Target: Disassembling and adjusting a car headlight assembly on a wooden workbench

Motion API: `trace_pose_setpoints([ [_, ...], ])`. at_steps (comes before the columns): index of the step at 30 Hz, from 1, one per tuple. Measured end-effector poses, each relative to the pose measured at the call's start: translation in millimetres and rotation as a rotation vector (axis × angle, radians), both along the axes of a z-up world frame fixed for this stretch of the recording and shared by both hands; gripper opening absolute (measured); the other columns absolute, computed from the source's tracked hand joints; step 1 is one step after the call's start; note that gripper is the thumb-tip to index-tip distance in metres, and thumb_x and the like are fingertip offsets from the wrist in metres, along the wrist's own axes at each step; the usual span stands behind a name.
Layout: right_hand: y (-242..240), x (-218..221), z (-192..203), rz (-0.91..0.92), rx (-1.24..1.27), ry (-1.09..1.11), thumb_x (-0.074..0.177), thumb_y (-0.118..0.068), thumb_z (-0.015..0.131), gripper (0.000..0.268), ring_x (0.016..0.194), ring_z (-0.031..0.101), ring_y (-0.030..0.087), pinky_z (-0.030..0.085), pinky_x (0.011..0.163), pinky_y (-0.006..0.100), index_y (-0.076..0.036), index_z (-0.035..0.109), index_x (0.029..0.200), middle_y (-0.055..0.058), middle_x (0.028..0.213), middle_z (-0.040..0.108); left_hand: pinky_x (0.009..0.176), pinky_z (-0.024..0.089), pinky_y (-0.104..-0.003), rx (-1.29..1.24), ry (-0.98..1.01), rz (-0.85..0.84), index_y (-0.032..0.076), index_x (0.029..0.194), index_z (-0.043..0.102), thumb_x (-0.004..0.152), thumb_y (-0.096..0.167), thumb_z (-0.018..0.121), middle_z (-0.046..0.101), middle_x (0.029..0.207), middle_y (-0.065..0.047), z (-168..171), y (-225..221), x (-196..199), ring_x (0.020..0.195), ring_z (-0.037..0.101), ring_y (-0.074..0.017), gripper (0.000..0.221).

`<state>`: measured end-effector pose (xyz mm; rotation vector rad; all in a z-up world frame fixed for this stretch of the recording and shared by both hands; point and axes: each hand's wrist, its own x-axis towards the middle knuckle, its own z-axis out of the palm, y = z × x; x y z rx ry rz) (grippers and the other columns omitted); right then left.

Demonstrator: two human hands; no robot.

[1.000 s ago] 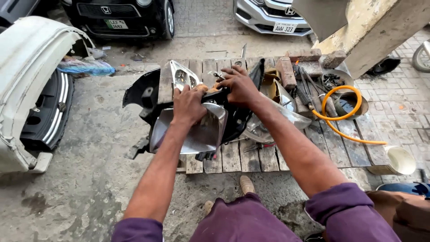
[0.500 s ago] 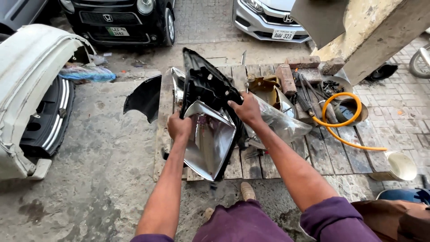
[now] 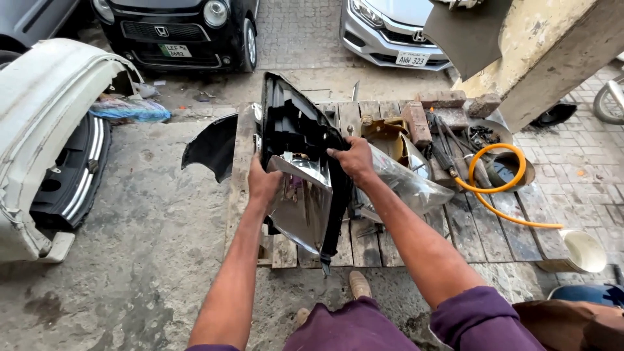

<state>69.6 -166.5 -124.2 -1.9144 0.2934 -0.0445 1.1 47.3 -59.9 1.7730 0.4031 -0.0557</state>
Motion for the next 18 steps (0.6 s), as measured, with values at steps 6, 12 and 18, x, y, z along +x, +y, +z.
trace_pose_setpoints([
  [6,21.9,15.7,1.5,-0.049,-0.209,0.121,0.085,-0.034,0.082,0.036,0.096,0.074,0.038,0.061,0.077,0.052,-0.009,0.075,0.110,0.014,0.093,0.074,0.106,0.045,-0.050,0.416,-0.506,-0.047,-0.001,0.128,0.063,0.075,-0.003,0.061,0.063,0.118,-0.021,-37.3,-38.4,-4.2,0.122,0.056,-0.0424,0.053],
  [12,20.2,33.6,-6.7,-0.046,-0.270,0.158,0.091,-0.032,0.077,0.058,0.113,0.066,0.047,0.056,0.092,0.064,0.000,0.062,0.136,0.025,0.116,0.069,0.068,0.054,-0.040,0.143,-0.857,-0.220,0.006,0.085,0.069,0.087,0.008,0.072,0.063,0.076,-0.011,-25.7,-86.8,-80.5,0.073,0.066,-0.0337,0.005],
  [18,28.2,35.1,7.0,-0.160,-0.285,0.247,0.083,-0.021,0.072,0.022,0.099,0.067,0.033,0.052,0.086,0.044,-0.008,0.073,0.101,0.013,0.101,0.074,0.065,0.050,-0.043,0.182,-0.965,-0.822,-0.001,0.100,0.066,0.103,0.042,0.053,0.070,0.096,-0.015,97.2,-106.2,-189.0,0.084,0.069,-0.0308,0.045],
])
